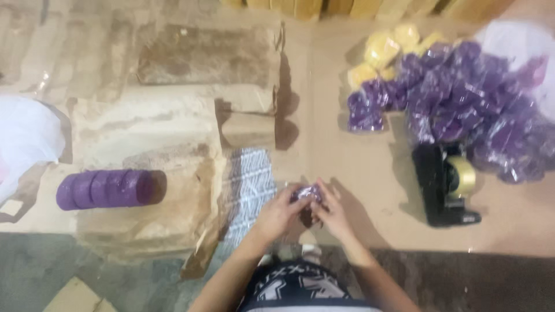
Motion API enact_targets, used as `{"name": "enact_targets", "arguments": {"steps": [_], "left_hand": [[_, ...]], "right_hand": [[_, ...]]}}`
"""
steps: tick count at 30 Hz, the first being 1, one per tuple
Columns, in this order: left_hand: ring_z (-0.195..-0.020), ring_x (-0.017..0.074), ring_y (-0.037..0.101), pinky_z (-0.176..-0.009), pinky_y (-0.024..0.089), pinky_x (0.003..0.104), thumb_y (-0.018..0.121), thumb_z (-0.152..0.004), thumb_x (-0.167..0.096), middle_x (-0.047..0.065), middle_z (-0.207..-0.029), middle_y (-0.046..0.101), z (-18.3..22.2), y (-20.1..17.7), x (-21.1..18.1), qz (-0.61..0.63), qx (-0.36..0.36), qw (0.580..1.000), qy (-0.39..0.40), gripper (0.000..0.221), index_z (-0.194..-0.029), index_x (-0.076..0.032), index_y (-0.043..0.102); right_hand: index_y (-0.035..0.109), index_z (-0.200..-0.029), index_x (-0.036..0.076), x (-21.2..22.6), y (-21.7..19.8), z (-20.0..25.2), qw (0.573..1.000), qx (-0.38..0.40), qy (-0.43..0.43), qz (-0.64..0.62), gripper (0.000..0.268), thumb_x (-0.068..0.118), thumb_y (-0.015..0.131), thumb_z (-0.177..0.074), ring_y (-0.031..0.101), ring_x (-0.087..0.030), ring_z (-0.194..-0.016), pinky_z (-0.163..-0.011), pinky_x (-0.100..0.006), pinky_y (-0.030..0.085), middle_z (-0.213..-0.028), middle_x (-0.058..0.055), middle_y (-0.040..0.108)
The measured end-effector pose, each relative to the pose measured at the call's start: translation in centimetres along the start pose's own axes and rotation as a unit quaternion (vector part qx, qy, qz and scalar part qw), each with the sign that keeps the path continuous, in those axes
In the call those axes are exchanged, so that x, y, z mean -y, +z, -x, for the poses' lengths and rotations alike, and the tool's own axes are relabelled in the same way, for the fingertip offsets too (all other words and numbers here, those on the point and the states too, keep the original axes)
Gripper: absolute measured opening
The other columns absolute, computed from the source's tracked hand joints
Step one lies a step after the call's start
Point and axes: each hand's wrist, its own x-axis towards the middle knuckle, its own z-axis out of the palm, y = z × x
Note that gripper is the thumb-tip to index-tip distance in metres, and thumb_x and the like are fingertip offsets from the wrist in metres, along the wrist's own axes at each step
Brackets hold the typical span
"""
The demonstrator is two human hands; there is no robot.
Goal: The person wraps individual purple soap bars in plastic film and secures them using a tape dispenser.
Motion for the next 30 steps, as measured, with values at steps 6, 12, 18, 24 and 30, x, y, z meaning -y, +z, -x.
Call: {"name": "enact_targets", "arguments": {"steps": [6, 12, 18, 24, 30], "left_hand": [[-0.111, 0.0368, 0.064, -0.089, 0.056, 0.043, 0.071, -0.082, -0.005, 0.016, -0.137, 0.055, -1.8, -1.1, -1.0, 0.027, 0.073, 0.993, -0.083, 0.058, -0.137, -0.019, 0.062], [-0.107, 0.0328, 0.063, -0.089, 0.054, 0.039, 0.080, -0.081, -0.015, 0.019, -0.123, 0.056, -1.8, 0.9, 1.9, 0.163, 0.009, 0.962, -0.219, 0.065, -0.140, -0.007, 0.054], [-0.122, 0.0250, 0.061, -0.102, 0.052, 0.034, 0.070, -0.096, -0.017, 0.017, -0.138, 0.061, -1.1, 3.4, 2.8, 0.576, -0.063, 0.751, -0.317, 0.059, -0.150, -0.006, 0.052], [-0.122, 0.0427, 0.055, -0.101, 0.046, 0.046, 0.083, -0.067, -0.010, 0.027, -0.132, 0.056, -2.9, 1.8, 1.4, 0.195, -0.067, 0.974, -0.093, 0.087, -0.144, 0.000, 0.044], [-0.109, 0.0435, 0.064, -0.094, 0.053, 0.046, 0.081, -0.066, -0.002, 0.021, -0.116, 0.067, -1.8, 3.4, 3.1, 0.100, -0.032, 0.984, -0.146, 0.061, -0.123, -0.003, 0.062]], "right_hand": [[0.027, -0.158, 0.032, 1.3, -1.2, -2.0, 0.991, 0.049, 0.121, 0.027, 0.086, 0.018, 0.072, -0.086, 0.062, -0.012, -0.058, -0.047, -0.025, 0.047, -0.079, -0.001, 0.070], [0.066, -0.141, 0.019, 2.5, 0.0, -3.8, 0.952, -0.041, -0.123, 0.277, 0.059, 0.021, 0.086, -0.085, 0.059, -0.017, -0.089, -0.076, -0.029, 0.052, -0.097, -0.010, 0.063], [0.062, -0.138, 0.015, 10.7, -0.2, -2.7, 0.995, 0.087, -0.051, 0.017, 0.059, 0.017, 0.082, -0.082, 0.062, -0.019, -0.122, -0.105, -0.032, 0.049, -0.131, -0.007, 0.066], [0.068, -0.124, 0.014, 16.2, 0.5, -1.7, 0.900, 0.121, -0.119, 0.402, 0.056, 0.020, 0.089, -0.072, 0.067, -0.021, -0.109, -0.097, -0.035, 0.052, -0.118, -0.008, 0.073], [0.068, -0.125, 0.007, 8.6, -4.3, -1.8, 0.964, 0.099, -0.183, 0.163, 0.038, 0.012, 0.084, -0.091, 0.064, -0.022, -0.117, -0.101, -0.037, 0.054, -0.127, -0.011, 0.066]]}}
